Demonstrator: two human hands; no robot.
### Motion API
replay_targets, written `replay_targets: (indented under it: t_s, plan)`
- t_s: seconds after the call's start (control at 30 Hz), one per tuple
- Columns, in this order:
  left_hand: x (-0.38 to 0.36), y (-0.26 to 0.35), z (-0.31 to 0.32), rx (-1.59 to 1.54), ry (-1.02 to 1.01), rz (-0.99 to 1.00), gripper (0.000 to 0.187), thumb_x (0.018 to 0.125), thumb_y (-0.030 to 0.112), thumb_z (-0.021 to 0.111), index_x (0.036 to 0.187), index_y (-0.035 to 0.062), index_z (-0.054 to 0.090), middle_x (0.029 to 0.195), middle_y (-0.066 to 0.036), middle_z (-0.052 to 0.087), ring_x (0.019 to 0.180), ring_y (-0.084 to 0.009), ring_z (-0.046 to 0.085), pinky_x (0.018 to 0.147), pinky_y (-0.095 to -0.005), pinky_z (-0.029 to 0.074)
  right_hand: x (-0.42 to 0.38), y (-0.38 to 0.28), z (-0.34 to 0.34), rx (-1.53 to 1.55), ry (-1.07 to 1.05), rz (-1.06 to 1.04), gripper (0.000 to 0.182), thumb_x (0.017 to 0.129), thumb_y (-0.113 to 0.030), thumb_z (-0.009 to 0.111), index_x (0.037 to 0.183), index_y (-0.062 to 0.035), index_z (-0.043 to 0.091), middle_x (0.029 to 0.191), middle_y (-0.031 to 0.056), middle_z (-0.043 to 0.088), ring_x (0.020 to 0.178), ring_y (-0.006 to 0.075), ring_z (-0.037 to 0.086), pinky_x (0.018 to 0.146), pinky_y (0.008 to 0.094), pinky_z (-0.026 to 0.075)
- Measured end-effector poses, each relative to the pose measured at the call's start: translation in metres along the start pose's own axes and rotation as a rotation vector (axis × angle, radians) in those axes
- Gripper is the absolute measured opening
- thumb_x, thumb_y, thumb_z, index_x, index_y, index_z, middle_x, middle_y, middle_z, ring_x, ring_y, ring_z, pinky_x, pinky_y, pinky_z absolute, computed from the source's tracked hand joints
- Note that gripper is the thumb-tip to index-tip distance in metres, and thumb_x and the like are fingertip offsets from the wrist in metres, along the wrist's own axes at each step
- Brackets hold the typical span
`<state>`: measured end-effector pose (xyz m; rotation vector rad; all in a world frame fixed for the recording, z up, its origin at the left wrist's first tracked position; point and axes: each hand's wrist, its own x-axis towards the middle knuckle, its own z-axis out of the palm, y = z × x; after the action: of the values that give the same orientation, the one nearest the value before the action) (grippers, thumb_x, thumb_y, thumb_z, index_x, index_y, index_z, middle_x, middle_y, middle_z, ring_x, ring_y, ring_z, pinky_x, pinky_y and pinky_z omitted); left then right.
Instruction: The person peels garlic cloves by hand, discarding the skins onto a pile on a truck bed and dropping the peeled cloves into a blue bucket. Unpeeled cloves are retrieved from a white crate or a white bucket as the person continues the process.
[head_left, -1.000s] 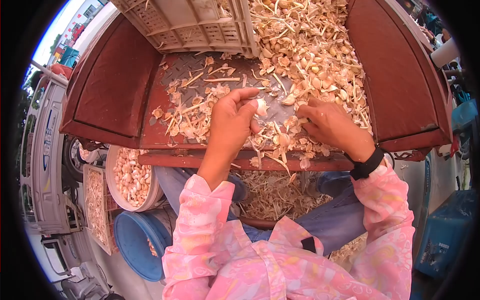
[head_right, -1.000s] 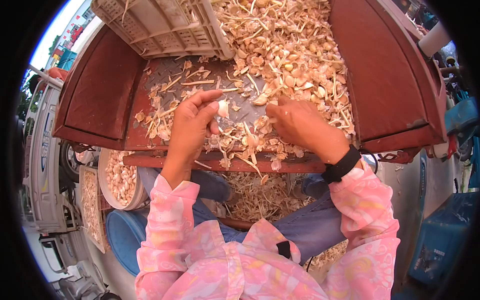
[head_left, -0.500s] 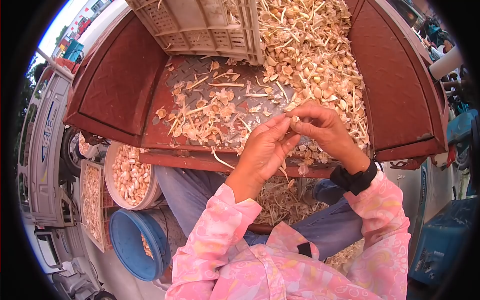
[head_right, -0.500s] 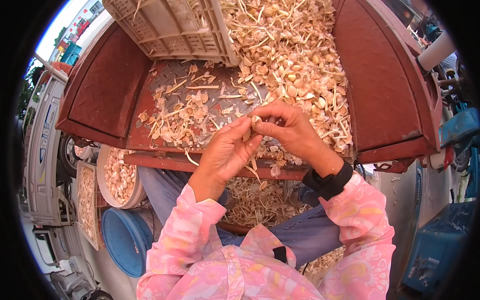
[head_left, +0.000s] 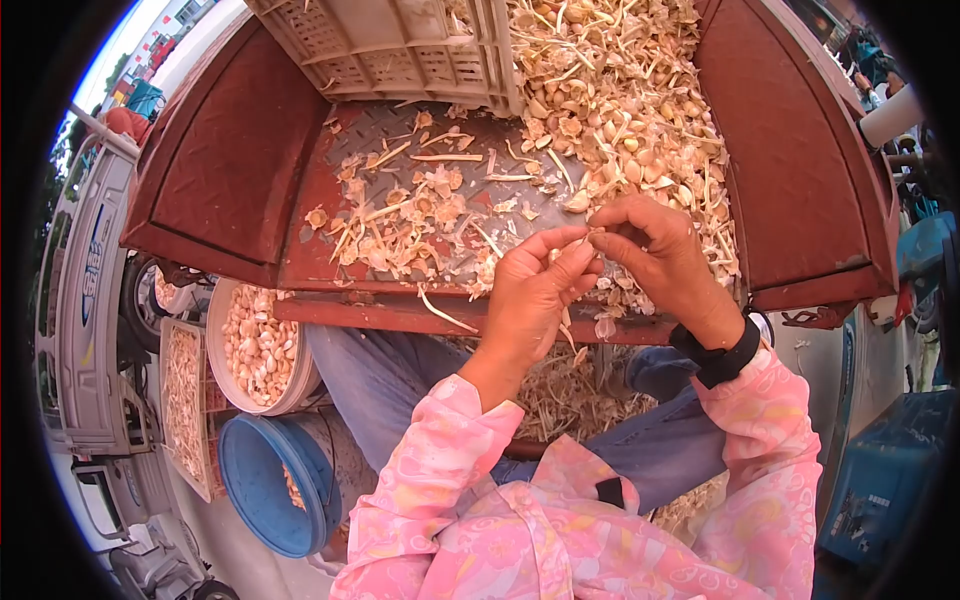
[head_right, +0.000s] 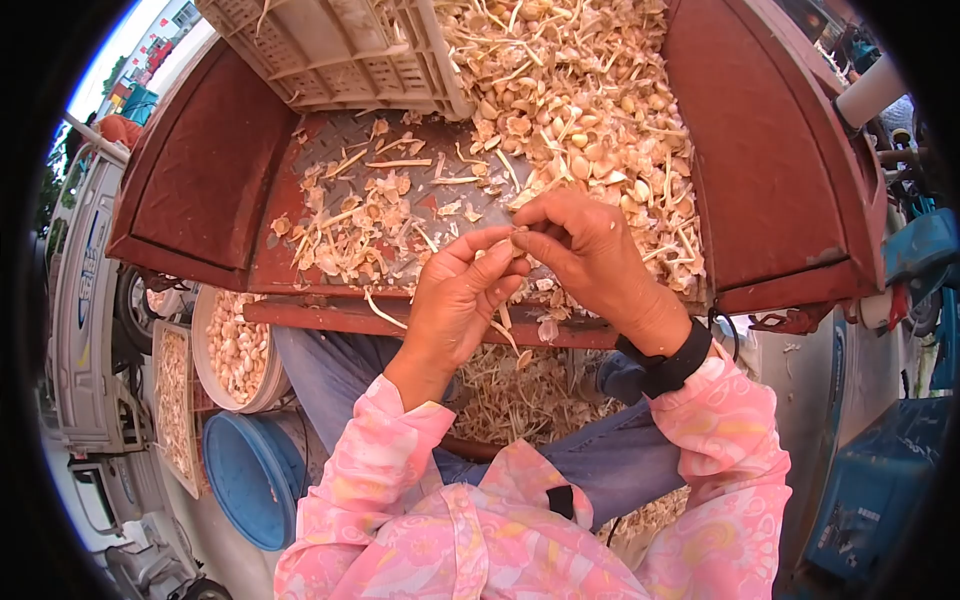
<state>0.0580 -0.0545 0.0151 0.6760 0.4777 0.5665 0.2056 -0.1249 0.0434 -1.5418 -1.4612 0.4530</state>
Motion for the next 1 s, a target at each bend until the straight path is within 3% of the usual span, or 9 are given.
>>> replay_targets:
  t_s: [0.27, 0.4, 0.5, 0.6, 0.67, 0.73, 0.8, 0.87, 1.0]
  plan:
    - [-0.021, -0.002, -0.003, 0.058, -0.139, -0.019, 0.019, 0.087, 0.005, 0.059, 0.104, -0.002, 0.057, 0.092, -0.012, 0.064, 0.075, -0.0147, 0.064, 0.065, -0.0211, 0.054, -0.009, -0.001, -0.029, 0.701, -0.277, 0.54, 0.011, 0.087, -0.013, 0.059, 0.085, -0.0025, 0.058, 0.073, -0.0008, 0.058, 0.063, 0.0053, 0.057, 0.056, 0.0186, 0.045]
    - [-0.067, 0.051, -0.029, -0.118, -0.055, 0.024, 0.019, 0.088, 0.005, 0.057, 0.106, -0.0002, 0.056, 0.093, -0.015, 0.063, 0.074, -0.0146, 0.063, 0.064, -0.0203, 0.052, -0.017, 0.029, -0.044, -0.14, 0.07, 0.146, 0.004, 0.081, -0.006, 0.057, 0.084, -0.0035, 0.059, 0.078, 0.0026, 0.059, 0.071, 0.0135, 0.058, 0.061, 0.028, 0.046]
    - [-0.128, 0.117, -0.105, -0.081, 0.184, 0.298, 0.023, 0.087, 0.002, 0.056, 0.109, -0.0022, 0.054, 0.096, -0.015, 0.058, 0.077, -0.0129, 0.058, 0.065, -0.0201, 0.054, -0.021, 0.034, -0.041, -0.453, 0.1, 0.013, 0.008, 0.079, -0.006, 0.058, 0.087, -0.0059, 0.06, 0.084, 0.0073, 0.058, 0.073, 0.0233, 0.059, 0.063, 0.0323, 0.047]
    - [-0.221, 0.159, -0.21, 0.395, 0.824, 0.521, 0.021, 0.088, 0.005, 0.057, 0.109, 0.0002, 0.055, 0.092, -0.008, 0.061, 0.076, -0.0091, 0.059, 0.062, -0.016, 0.051, -0.018, 0.038, -0.035, -0.573, 0.011, -0.026, 0.012, 0.077, -0.006, 0.059, 0.089, -0.0083, 0.06, 0.084, 0.0097, 0.056, 0.076, 0.03, 0.059, 0.064, 0.0393, 0.047]
    - [-0.295, 0.157, -0.289, 0.713, 1.2, 0.435, 0.021, 0.086, 0.006, 0.06, 0.106, -0.0006, 0.057, 0.092, -0.008, 0.062, 0.074, -0.0083, 0.058, 0.061, -0.0148, 0.047, -0.017, 0.038, -0.031, -0.662, -0.07, -0.032, 0.013, 0.077, -0.007, 0.059, 0.089, -0.0084, 0.06, 0.083, 0.0098, 0.056, 0.076, 0.0303, 0.06, 0.063, 0.041, 0.048]
    - [-0.343, 0.136, -0.319, 0.933, 1.503, -0.002, 0.025, 0.083, 0.008, 0.061, 0.106, -0.0032, 0.058, 0.094, -0.01, 0.062, 0.078, -0.0133, 0.059, 0.067, -0.0212, 0.048, -0.015, 0.031, -0.023, -0.75, -0.133, -0.009, 0.013, 0.076, -0.006, 0.059, 0.088, -0.0084, 0.06, 0.084, 0.0098, 0.056, 0.076, 0.0304, 0.061, 0.062, 0.0422, 0.048]
    - [-0.387, 0.104, -0.373, 1.412, 1.498, -0.287, 0.03, 0.082, 0.01, 0.06, 0.108, -0.0043, 0.058, 0.097, -0.011, 0.062, 0.083, -0.0191, 0.06, 0.075, -0.0283, 0.048, -0.013, 0.031, -0.021, -0.77, -0.167, -0.001, 0.016, 0.076, -0.006, 0.06, 0.092, -0.0087, 0.06, 0.085, 0.0089, 0.054, 0.077, 0.0296, 0.06, 0.063, 0.0401, 0.047]
    - [-0.385, 0.11, -0.38, 1.522, 1.486, -0.081, 0.03, 0.084, 0.011, 0.059, 0.111, -0.0038, 0.057, 0.099, -0.012, 0.062, 0.087, -0.0213, 0.059, 0.08, -0.0301, 0.047, -0.012, 0.032, -0.021, -0.78, -0.181, -0.003, 0.016, 0.077, -0.007, 0.06, 0.093, -0.0089, 0.06, 0.085, 0.0083, 0.054, 0.078, 0.0293, 0.059, 0.064, 0.0391, 0.047]
    - [-0.255, 0.146, -0.235, 1.224, 1.131, 0.477, 0.025, 0.089, 0.01, 0.053, 0.111, -0.0015, 0.058, 0.103, -0.008, 0.061, 0.091, -0.0135, 0.058, 0.078, -0.0243, 0.045, -0.004, 0.031, -0.012, -0.814, -0.237, -0.021, 0.015, 0.077, -0.01, 0.061, 0.092, -0.0086, 0.059, 0.084, 0.009, 0.054, 0.076, 0.0306, 0.059, 0.063, 0.0397, 0.046]
